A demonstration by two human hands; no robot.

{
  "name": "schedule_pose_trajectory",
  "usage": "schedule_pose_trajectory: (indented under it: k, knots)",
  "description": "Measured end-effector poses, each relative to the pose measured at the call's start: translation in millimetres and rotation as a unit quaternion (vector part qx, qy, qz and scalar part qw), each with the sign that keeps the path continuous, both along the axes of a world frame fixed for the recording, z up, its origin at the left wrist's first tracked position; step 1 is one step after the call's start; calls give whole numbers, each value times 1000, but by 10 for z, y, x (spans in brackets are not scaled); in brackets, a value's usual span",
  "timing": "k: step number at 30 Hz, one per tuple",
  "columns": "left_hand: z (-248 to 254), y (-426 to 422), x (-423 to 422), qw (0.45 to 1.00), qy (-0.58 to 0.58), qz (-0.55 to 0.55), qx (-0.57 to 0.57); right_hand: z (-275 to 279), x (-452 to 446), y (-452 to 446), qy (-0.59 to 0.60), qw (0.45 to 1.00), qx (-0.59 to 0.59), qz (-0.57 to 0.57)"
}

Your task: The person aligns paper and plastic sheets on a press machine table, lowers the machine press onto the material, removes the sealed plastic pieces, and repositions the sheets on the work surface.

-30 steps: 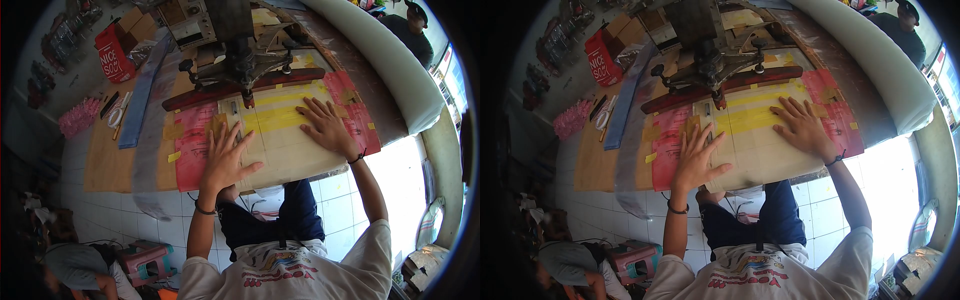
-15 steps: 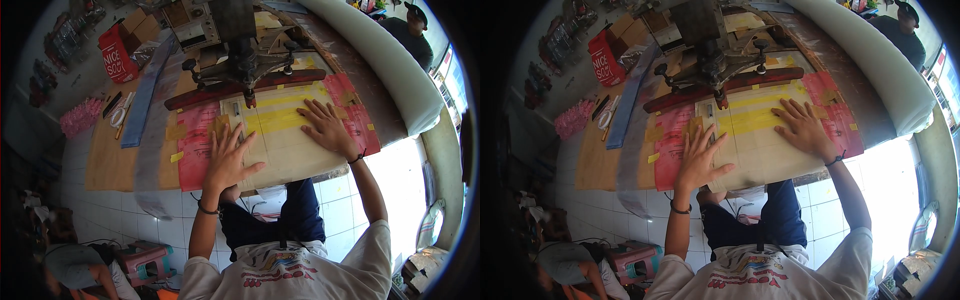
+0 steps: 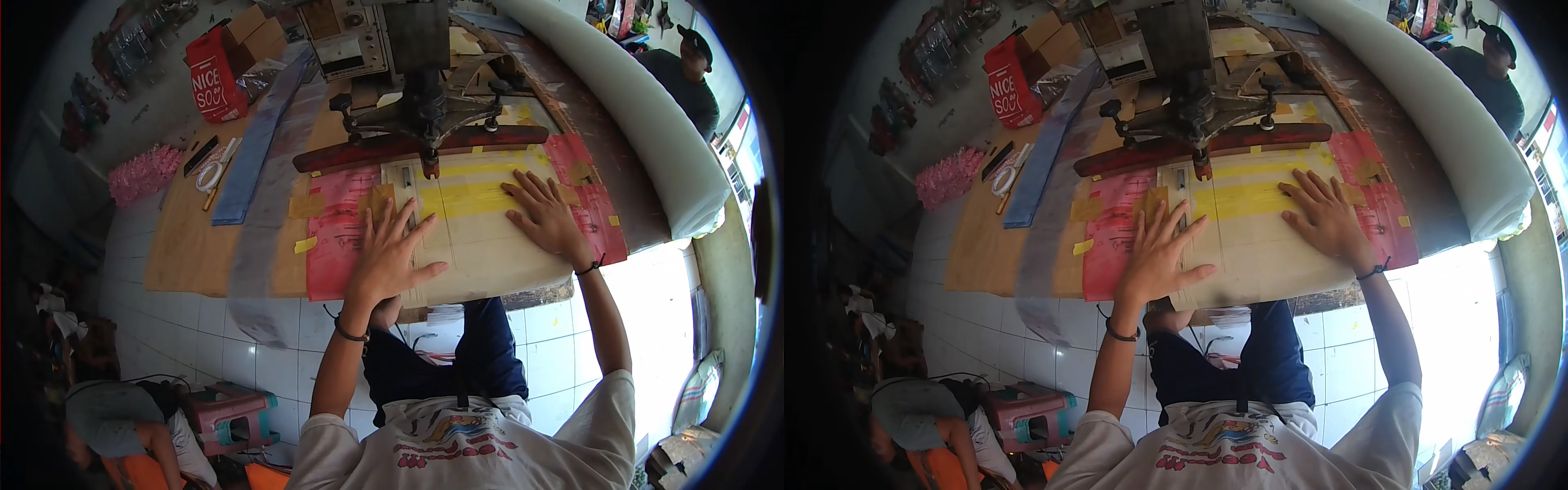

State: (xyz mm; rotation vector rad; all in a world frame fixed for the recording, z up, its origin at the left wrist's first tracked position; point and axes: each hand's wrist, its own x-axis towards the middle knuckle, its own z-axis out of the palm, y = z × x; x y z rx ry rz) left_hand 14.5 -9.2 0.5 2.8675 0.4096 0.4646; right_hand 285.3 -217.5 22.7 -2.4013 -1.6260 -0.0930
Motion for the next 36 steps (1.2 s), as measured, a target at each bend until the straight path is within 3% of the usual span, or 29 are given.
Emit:
schedule_pose_trajectory:
  k: [36]
  knots:
    - [29, 42, -28, 1000, 4, -18, -9, -55, -27, -17, -5, 1000, -7, -8]
